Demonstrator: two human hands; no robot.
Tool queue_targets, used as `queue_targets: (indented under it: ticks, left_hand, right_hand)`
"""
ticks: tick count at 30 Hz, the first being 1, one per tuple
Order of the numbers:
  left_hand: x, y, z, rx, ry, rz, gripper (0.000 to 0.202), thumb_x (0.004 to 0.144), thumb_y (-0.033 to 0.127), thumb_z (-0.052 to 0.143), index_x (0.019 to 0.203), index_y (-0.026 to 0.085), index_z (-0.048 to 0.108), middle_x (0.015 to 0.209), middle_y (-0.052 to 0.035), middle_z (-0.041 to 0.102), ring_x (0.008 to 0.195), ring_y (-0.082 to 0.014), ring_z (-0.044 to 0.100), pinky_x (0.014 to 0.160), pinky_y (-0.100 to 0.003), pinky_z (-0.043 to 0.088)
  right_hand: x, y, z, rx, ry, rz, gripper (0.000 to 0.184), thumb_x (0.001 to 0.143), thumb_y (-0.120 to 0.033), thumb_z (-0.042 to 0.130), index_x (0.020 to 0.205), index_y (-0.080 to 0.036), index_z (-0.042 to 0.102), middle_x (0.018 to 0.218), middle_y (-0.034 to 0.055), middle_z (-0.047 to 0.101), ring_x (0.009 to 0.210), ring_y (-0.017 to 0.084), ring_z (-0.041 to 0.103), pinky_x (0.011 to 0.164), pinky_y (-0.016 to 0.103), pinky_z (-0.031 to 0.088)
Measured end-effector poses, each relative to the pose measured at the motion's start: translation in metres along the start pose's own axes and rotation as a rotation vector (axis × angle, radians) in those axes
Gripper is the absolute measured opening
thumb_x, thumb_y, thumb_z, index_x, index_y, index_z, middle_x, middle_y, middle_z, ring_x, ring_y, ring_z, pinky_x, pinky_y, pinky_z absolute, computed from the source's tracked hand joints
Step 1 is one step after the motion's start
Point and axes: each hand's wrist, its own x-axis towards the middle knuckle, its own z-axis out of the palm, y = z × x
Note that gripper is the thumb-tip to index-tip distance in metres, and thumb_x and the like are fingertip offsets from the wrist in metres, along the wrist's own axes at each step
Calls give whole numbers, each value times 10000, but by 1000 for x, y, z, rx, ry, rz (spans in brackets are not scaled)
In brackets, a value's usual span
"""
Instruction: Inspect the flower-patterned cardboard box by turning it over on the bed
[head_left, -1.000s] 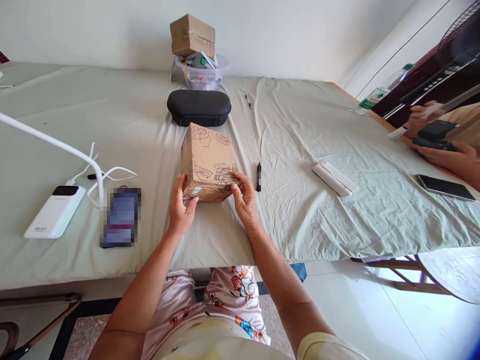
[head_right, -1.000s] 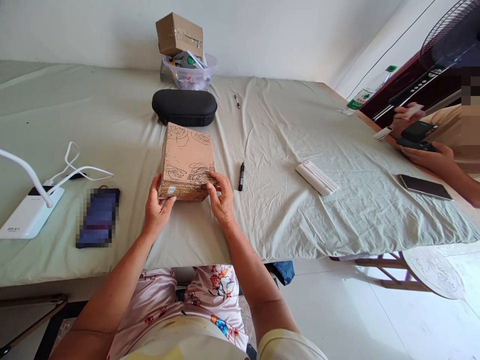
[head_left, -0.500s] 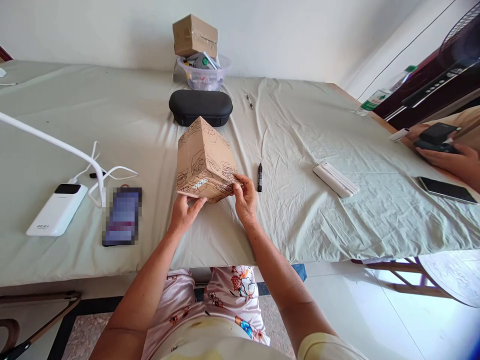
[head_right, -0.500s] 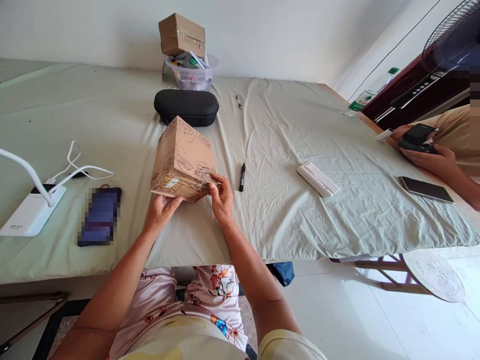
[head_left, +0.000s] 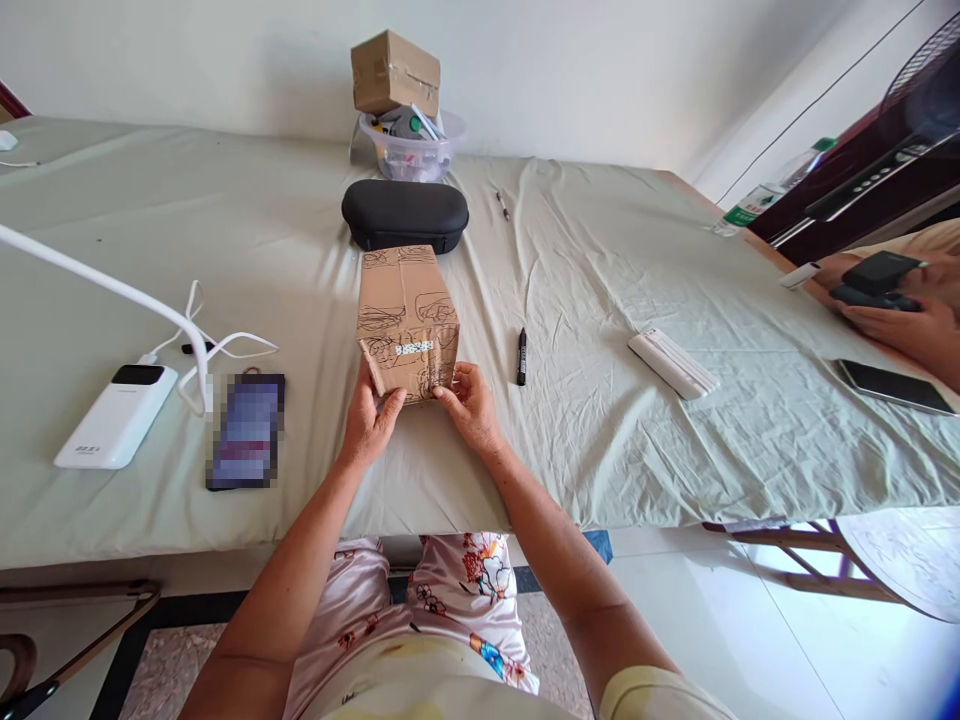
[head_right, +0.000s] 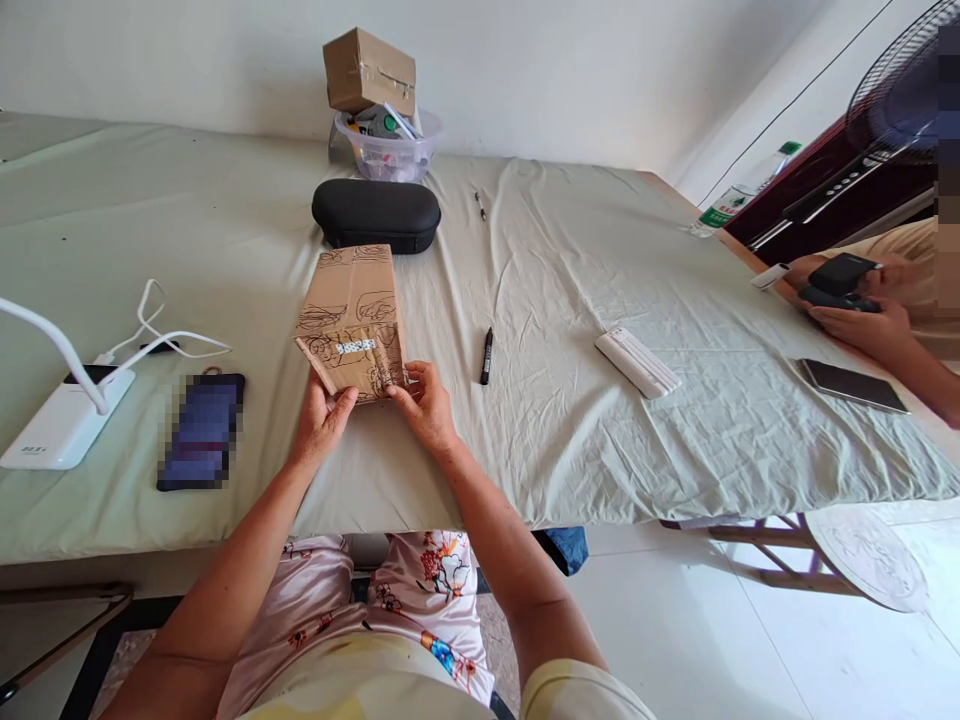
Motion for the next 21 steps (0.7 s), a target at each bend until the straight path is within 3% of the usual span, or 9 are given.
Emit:
queue_targets:
  ticks: [5, 11, 16, 21]
  left_hand:
    - [1, 1, 1, 6, 14, -45, 1024, 900, 594, 752, 1688, 215, 219, 1630, -191, 499, 1472, -304, 569, 1197, -425, 534]
    - [0, 1, 1, 0, 45, -42, 985, 903, 593, 747, 1679, 240, 253, 1681, -162, 449, 1515, -300, 522, 1228, -421, 505]
    - [-1, -9, -4, 109, 102, -8, 942, 928, 565, 725, 1677, 223, 267, 1758, -161, 301, 1633, -314, 328, 1353, -490, 296]
    - [-3, -14, -7, 275, 164, 101, 792, 932, 522, 733, 1610, 243, 433, 1762, -147, 292, 1670, -320, 222, 1383, -510, 177]
  right_hand:
    - [-3, -4, 0, -108, -87, -4, 707, 781, -807, 775, 1121, -238, 528, 907, 8, 705, 695, 154, 638, 623, 282, 494]
    - [-4, -13, -2, -214, -114, -32, 616, 864, -773, 716, 1112, -234, 551, 869, 16, 725, 690, 174, 666, 624, 294, 495]
    - [0, -16, -7, -248, -73, -103, 642, 898, -797, 655, 1187, -225, 617, 1087, 88, 751, 783, 194, 715, 628, 299, 529]
    - [2, -12, -16, -85, 108, -188, 818, 912, -773, 663, 1536, -293, 442, 1387, 138, 655, 978, 209, 732, 729, 318, 603]
